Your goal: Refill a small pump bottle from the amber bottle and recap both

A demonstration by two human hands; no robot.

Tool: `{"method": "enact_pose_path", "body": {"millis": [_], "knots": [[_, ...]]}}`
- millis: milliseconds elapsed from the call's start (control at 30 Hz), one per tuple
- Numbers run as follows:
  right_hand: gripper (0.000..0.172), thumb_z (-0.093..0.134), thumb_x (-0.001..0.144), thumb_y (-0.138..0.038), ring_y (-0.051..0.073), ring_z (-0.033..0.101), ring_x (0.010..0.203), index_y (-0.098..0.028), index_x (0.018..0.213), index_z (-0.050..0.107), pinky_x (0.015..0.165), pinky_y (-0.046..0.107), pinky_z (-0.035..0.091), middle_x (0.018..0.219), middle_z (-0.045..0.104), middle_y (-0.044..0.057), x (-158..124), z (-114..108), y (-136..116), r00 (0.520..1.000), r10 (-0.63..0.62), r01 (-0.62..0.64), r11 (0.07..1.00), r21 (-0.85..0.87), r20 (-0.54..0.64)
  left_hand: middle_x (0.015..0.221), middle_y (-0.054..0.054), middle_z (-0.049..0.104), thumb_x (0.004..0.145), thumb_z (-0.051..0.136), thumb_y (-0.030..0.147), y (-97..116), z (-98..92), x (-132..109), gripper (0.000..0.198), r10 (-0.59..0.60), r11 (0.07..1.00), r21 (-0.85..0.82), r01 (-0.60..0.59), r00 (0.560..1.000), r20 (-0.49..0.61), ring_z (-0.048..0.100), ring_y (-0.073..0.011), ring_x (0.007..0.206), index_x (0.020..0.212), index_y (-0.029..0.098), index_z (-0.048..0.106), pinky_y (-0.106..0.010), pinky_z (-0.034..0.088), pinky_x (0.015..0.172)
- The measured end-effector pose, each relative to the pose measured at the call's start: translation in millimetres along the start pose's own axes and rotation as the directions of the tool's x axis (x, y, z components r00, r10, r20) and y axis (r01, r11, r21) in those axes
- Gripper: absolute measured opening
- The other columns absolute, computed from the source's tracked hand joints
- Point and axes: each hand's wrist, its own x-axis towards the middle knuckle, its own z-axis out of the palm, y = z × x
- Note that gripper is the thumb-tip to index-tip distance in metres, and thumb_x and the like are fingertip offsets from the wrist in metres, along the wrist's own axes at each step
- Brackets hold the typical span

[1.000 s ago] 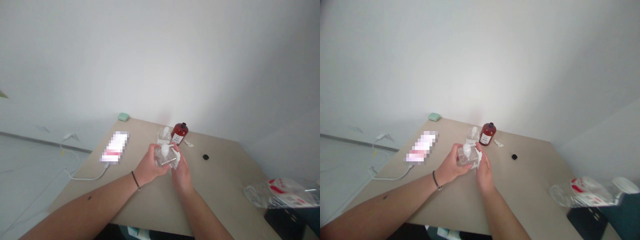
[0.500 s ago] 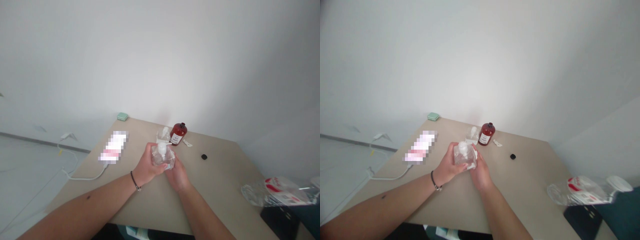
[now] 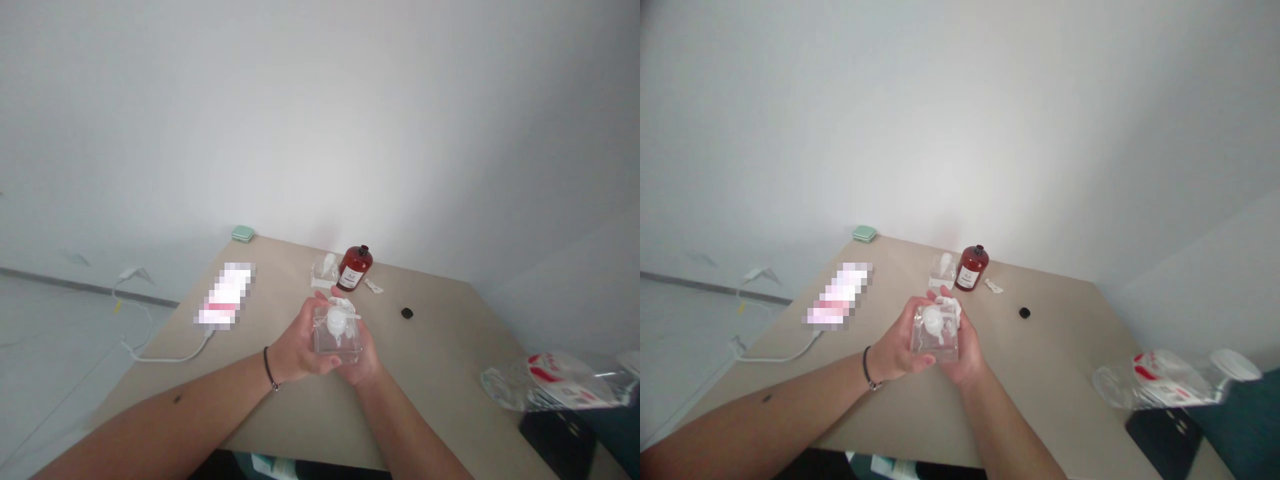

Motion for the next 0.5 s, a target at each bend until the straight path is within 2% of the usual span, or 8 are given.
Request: {"method": "enact_pose_path", "body": {"millis": [167,267,333,433,500], "knots": [[0.039,0.076,0.078,-0.040,0.023,0.066,0.118,-0.036,0.117,0.071,0.095,0.042,0.056,0.132,0.069,-0.001,-17,10,4,0.998,-0.063,0.065,0.985,0.160,-0.018,0.121,-0.010,0.062,0.061,0.090,0.033,-7,3.3,0,0.070,0.075,0.994,-0.084,-0.071,0.996,0.042,0.063,-0.0341,0.114,0.117,0.023,0.048,-0.051,0.048,0.100],[0.038,0.077,0.077,-0.040,0.024,0.065,0.119,-0.038,0.115,0.072,0.095,0.043,0.056,0.132,0.069,-0.003,-22,11,14,0.991,-0.106,0.121,0.968,0.219,-0.076,0.120,-0.011,0.062,0.060,0.091,0.038,-8,5.8,-3,0.074,0.066,0.994,-0.093,-0.062,0.997,0.032,0.063,-0.0346,0.114,0.118,0.022,0.049,-0.052,0.047,0.100],[0.036,0.078,0.075,-0.038,0.021,0.068,0.113,-0.038,0.111,0.073,0.092,0.039,0.058,0.127,0.072,-0.004,-23,13,23,0.983,-0.117,0.153,0.949,0.276,-0.141,0.125,-0.012,0.060,0.061,0.090,0.042,-7,6.0,-6,0.076,0.039,0.994,-0.106,-0.038,0.999,0.005,0.061,-0.0357,0.116,0.120,0.023,0.047,-0.054,0.048,0.100],[0.035,0.080,0.071,-0.035,0.017,0.071,0.105,-0.033,0.105,0.075,0.087,0.028,0.059,0.119,0.075,-0.003,-21,20,38,0.973,-0.083,0.156,0.926,0.344,-0.216,0.132,-0.013,0.057,0.059,0.091,0.041,-8,1.6,-10,0.080,0.046,0.999,-0.027,-0.048,0.998,-0.039,0.059,-0.0375,0.120,0.124,0.024,0.046,-0.055,0.046,0.102],[0.033,0.080,0.071,-0.036,0.017,0.071,0.104,-0.029,0.103,0.075,0.087,0.026,0.059,0.114,0.076,-0.001,-20,25,46,0.973,-0.067,0.140,0.931,0.336,-0.221,0.133,-0.011,0.056,0.060,0.090,0.039,-10,-3.7,-12,0.081,0.067,0.997,0.049,-0.064,0.996,-0.066,0.057,-0.0377,0.122,0.126,0.026,0.046,-0.057,0.044,0.105]]}}
